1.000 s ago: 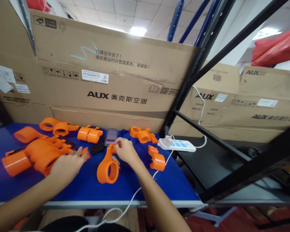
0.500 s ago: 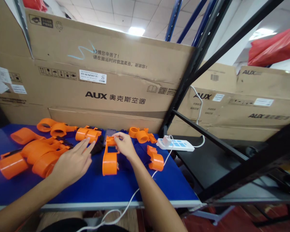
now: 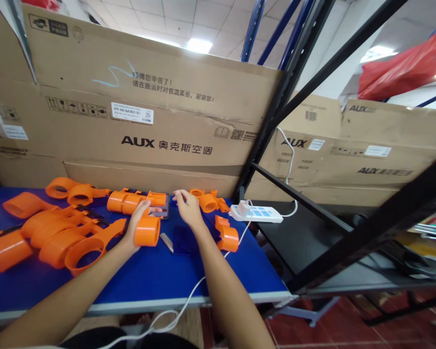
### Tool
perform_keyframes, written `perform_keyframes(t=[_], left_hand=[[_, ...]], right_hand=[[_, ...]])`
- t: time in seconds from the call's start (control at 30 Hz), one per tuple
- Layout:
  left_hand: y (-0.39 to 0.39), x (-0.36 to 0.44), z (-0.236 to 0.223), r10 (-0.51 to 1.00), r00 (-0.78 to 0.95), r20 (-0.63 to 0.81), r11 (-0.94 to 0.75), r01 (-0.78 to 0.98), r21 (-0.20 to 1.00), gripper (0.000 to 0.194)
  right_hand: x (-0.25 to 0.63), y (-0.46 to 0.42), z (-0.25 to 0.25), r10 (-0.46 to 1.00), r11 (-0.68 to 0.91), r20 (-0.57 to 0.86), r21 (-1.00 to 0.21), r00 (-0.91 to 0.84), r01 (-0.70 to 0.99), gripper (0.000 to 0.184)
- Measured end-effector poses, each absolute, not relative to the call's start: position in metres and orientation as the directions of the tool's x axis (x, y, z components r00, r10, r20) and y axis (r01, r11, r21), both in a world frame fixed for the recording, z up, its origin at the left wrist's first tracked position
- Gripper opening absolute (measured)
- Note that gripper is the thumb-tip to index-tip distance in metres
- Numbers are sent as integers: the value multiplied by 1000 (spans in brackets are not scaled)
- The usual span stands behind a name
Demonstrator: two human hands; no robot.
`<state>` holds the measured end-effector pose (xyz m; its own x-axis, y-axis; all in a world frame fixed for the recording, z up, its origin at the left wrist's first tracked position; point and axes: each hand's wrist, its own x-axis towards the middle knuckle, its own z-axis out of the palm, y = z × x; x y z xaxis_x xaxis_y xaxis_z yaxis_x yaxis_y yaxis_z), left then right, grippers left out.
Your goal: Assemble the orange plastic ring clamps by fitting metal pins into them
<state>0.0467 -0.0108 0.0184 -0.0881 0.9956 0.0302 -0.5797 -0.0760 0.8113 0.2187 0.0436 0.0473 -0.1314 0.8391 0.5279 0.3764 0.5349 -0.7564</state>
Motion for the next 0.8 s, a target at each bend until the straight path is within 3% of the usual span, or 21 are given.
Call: perform_keyframes(t=[0.13, 0.27, 0.4, 0.57, 0.8], left_hand=[[-15, 33, 16, 992, -117, 48, -110, -608, 786, 55], [-18, 29, 17, 975, -199, 103, -196, -535, 822, 50], [-19, 31, 10, 966, -205, 157, -235, -448, 863, 47], [-20, 37, -3, 983, -118, 143, -183, -473, 862, 47], [-21, 46, -8, 994, -67, 88, -109, -488, 866, 49]], right_hand=[[236, 43, 35, 822, 530, 498, -488, -277, 694, 19], [245, 36, 28, 831, 525, 402, -333, -386, 783, 13], [245, 27, 28, 801, 594, 305, -301, -515, 746, 20], [233, 12, 32, 750, 659, 172, -290, -639, 694, 36], [214, 2, 28, 742, 661, 155, -329, -652, 675, 20]])
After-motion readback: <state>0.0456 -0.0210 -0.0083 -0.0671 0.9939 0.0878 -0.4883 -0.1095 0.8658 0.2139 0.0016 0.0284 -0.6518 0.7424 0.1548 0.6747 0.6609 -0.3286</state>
